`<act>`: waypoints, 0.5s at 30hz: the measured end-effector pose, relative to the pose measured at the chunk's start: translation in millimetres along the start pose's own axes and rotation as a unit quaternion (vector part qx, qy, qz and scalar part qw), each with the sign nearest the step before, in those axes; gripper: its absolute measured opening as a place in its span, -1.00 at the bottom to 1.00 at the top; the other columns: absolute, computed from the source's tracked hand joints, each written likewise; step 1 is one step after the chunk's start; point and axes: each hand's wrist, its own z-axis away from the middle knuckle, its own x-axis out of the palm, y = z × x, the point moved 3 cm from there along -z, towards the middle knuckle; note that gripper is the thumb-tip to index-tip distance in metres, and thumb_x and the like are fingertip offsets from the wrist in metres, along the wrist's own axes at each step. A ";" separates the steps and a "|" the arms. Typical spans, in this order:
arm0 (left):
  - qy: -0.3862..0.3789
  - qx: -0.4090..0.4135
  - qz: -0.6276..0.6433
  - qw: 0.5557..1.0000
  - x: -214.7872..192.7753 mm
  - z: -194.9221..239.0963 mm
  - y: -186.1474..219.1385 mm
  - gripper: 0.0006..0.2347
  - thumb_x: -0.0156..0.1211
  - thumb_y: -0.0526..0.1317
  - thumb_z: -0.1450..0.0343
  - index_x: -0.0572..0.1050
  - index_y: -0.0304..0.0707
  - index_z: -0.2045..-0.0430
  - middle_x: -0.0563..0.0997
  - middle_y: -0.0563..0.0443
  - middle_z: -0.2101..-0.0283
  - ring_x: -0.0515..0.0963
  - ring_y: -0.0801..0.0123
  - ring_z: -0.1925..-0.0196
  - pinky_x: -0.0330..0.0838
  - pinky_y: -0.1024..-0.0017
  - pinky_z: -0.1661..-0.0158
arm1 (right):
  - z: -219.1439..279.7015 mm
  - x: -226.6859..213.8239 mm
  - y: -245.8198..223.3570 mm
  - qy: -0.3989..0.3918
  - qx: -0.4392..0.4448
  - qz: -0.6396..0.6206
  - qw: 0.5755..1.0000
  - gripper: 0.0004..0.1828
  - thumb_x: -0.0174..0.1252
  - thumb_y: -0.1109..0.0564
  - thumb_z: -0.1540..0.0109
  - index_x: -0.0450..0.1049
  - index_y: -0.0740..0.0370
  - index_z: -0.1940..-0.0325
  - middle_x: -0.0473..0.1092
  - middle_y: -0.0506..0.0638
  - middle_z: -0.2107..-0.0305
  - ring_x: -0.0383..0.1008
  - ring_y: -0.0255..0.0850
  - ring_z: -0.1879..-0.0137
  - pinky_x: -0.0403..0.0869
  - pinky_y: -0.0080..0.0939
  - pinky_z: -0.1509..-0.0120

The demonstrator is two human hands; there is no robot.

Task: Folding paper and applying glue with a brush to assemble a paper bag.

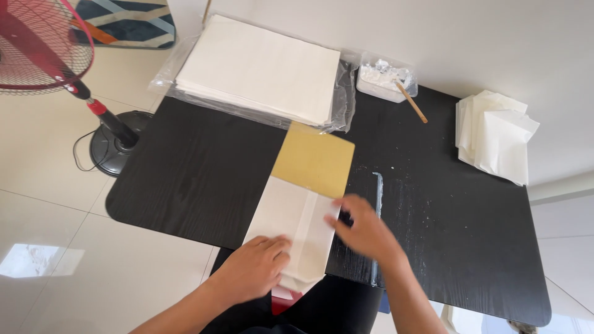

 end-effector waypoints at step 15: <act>0.017 -0.022 0.007 1.000 -14.9 47.7 23.3 -0.39 0.63 -0.13 -0.08 0.42 -0.33 0.05 0.40 -0.28 -0.34 0.33 -0.02 -0.40 0.15 0.14 -0.33 | -61.8 -68.3 -40.4 0.076 0.049 0.085 0.992 -0.30 0.08 -0.39 -0.20 0.39 -0.02 -0.30 0.28 -0.04 -0.10 0.11 -0.25 -0.43 0.28 0.03 -0.35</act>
